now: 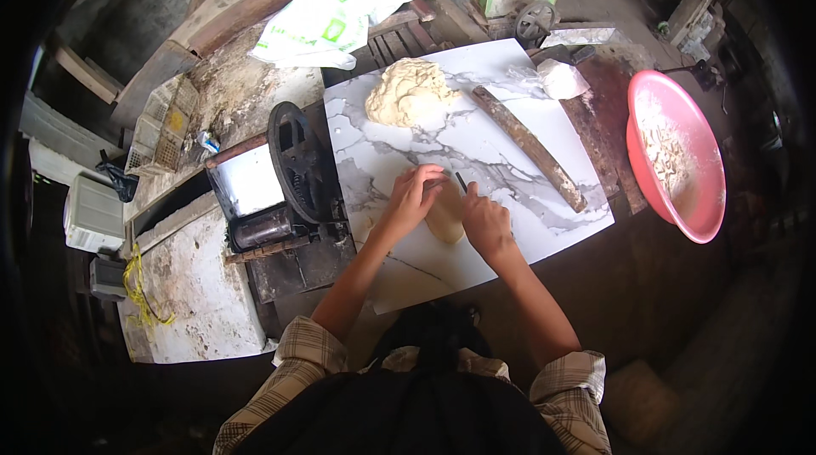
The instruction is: The person kneads a piece of dough by hand on a white surface, rolls it into a ball, and then uses a wooden roller to flatten a portion before cutting it with a knife.
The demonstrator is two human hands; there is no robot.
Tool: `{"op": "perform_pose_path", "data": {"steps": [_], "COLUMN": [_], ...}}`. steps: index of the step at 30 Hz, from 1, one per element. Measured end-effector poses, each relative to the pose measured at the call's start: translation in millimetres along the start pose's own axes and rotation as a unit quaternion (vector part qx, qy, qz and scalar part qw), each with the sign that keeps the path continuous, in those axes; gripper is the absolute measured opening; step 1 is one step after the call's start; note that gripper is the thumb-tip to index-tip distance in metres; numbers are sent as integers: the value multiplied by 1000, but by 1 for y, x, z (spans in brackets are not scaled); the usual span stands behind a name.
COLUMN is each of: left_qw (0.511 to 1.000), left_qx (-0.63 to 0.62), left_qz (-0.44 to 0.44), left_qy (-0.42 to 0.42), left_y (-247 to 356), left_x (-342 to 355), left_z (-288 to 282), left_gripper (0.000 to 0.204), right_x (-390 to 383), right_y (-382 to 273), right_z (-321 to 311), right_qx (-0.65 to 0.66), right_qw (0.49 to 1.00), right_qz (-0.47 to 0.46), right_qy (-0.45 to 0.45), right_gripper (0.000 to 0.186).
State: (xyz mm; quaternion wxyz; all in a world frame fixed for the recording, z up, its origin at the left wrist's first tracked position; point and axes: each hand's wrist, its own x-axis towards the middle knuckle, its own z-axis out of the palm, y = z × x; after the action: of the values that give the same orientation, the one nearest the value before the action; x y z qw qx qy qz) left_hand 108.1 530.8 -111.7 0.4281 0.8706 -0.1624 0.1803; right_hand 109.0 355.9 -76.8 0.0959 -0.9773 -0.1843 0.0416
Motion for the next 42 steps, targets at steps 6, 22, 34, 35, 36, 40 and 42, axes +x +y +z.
{"op": "perform_pose_path", "data": {"steps": [6, 22, 34, 35, 36, 40, 42], "left_qw": [1000, 1000, 1000, 1000, 999, 1000, 999], "left_qx": [9, 17, 28, 29, 30, 8, 36], "left_qz": [-10, -9, -8, -7, -6, -8, -10], "left_qy": [-6, -11, -12, -9, -6, -8, -4], "left_y": [2, 3, 6, 4, 3, -1, -2], "left_x": [-1, -2, -2, -2, -3, -3, -3], "left_z": [-4, -1, 0, 1, 1, 4, 2], "left_gripper": [35, 31, 24, 24, 24, 28, 26], "right_x": [1, -9, -74, -81, -88, -109, -104], "right_y": [-9, -20, -17, -17, -18, -13, -6], "right_z": [-4, -6, -8, -10, -13, -15, -17], "right_qx": [-3, 14, 70, 71, 72, 61, 56], "right_qw": [998, 999, 994, 994, 993, 992, 997], "right_qz": [-6, 15, 54, 54, 61, 65, 48], "right_qy": [-58, -38, -66, -66, -77, -86, -35], "right_gripper": [27, 16, 14, 14, 15, 16, 16]}}
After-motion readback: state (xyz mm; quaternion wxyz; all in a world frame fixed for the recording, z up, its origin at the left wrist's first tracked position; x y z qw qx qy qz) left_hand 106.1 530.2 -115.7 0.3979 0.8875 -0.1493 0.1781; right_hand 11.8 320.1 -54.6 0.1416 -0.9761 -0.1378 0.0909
